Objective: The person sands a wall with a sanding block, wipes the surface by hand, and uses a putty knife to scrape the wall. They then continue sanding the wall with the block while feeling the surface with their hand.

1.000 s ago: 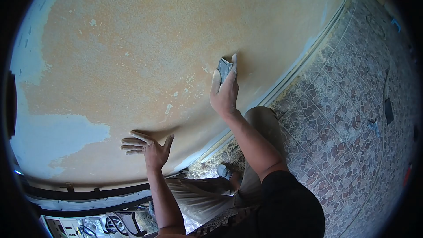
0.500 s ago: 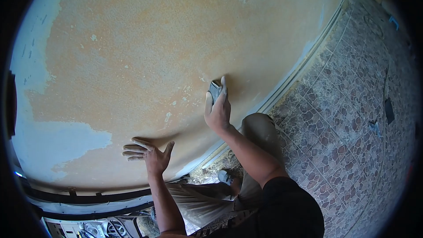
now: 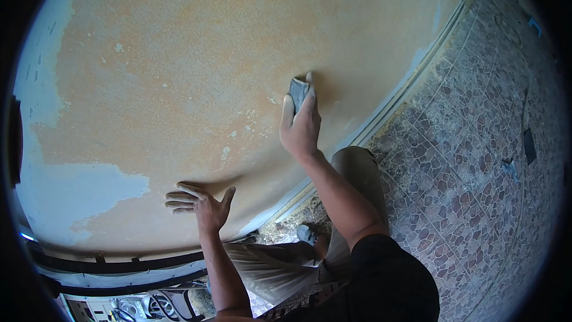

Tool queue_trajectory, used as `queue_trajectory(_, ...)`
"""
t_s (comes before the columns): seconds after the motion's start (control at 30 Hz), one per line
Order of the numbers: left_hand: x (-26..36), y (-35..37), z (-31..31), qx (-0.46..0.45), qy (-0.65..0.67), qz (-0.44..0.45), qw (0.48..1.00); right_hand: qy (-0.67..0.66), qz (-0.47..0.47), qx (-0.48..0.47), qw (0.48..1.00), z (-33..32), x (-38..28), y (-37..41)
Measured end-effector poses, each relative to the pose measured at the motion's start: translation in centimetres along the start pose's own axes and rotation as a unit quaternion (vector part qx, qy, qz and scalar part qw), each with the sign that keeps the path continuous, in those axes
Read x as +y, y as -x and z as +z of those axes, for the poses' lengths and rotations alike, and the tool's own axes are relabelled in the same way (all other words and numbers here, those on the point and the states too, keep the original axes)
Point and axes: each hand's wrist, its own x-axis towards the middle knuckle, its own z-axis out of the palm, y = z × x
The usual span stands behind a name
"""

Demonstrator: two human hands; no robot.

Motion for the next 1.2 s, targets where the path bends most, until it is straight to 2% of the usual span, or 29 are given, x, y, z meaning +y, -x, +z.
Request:
queue_trajectory(0.03,0.2,-0.2,0.3,0.019,0.003,0.012,1.0,0.008,-0.007,0.026,1.0,-0.2,-0.2,-1.1)
queue_trajectory(0.07,1.0,-0.2,-1.0,-0.027,0.012,-0.012,1.0,-0.045,0.033,0.026,0.998,0.0,-0.7,-0.9)
queue_trajectory(0.1,1.1,-0.2,-1.0,-0.025,0.014,-0.011,1.0,-0.045,0.03,0.027,0.998,0.1,-0.3,-0.1)
queue_trajectory(0.17,1.1,-0.2,-1.1,-0.011,0.01,-0.004,1.0,-0.002,-0.023,-0.004,1.0,1.0,1.9,3.4)
queue_trajectory(0.27,1.2,-0.3,-1.4,-0.034,0.007,-0.011,0.999,0.008,-0.031,-0.022,0.999,1.1,2.4,5.0)
queue_trajectory(0.3,1.2,-0.4,-1.5,-0.033,0.008,-0.012,0.999,0.018,-0.034,-0.014,0.999,1.0,1.5,4.5)
queue_trajectory(0.33,1.4,-0.6,-1.7,-0.053,-0.012,-0.023,0.998,-0.026,-0.005,-0.005,1.0,0.9,1.3,3.1)
queue_trajectory(0.4,1.1,-0.2,-1.6,-0.084,-0.037,-0.039,0.995,-0.016,-0.012,0.02,1.0,0.0,0.1,-2.2)
queue_trajectory(0.47,1.1,-0.3,-1.1,-0.051,-0.024,-0.029,0.998,-0.002,-0.022,0.051,0.998,-0.4,0.1,-3.2)
queue_trajectory(0.53,1.3,-0.3,-1.4,-0.05,-0.025,-0.031,0.998,0.047,-0.105,0.054,0.992,-0.4,0.6,-3.0)
queue_trajectory(0.57,1.5,-0.4,-1.3,-0.048,-0.026,-0.037,0.998,0.049,-0.111,0.056,0.991,-0.4,1.6,-1.3)
queue_trajectory(0.63,1.3,-0.3,-0.8,-0.026,-0.025,-0.029,0.999,0.101,-0.163,-0.031,0.981,-0.3,4.0,3.7)
queue_trajectory(0.7,1.3,-0.1,-1.0,-0.011,-0.031,-0.023,0.999,0.083,-0.145,-0.038,0.985,-0.9,2.9,2.7)
queue_trajectory(0.77,1.8,-0.4,-2.0,-0.072,-0.018,-0.049,0.996,0.061,-0.127,-0.044,0.989,-1.0,1.0,-0.4)
queue_trajectory(0.8,1.5,-0.4,-1.4,-0.076,-0.022,-0.052,0.996,0.058,-0.124,-0.009,0.991,-0.9,0.2,-2.8)
queue_trajectory(0.87,0.8,-0.1,-0.3,-0.008,-0.014,-0.018,1.0,0.025,-0.081,0.021,0.996,-0.8,-0.6,-3.5)
queue_trajectory(1.0,0.9,-0.2,-0.2,-0.008,-0.03,-0.027,0.999,0.067,-0.125,-0.015,0.99,-0.1,3.6,3.2)
queue_trajectory(1.07,0.6,0.0,0.4,0.055,-0.007,0.03,0.998,0.061,-0.122,-0.029,0.99,-0.4,3.3,3.2)
queue_trajectory(1.13,0.6,0.0,0.0,0.05,0.006,0.029,0.998,0.055,-0.125,-0.039,0.99,-0.4,2.9,2.0)
queue_trajectory(1.2,0.9,0.0,0.1,0.043,0.007,0.014,0.999,0.059,-0.102,-0.011,0.993,-0.9,1.2,-0.9)
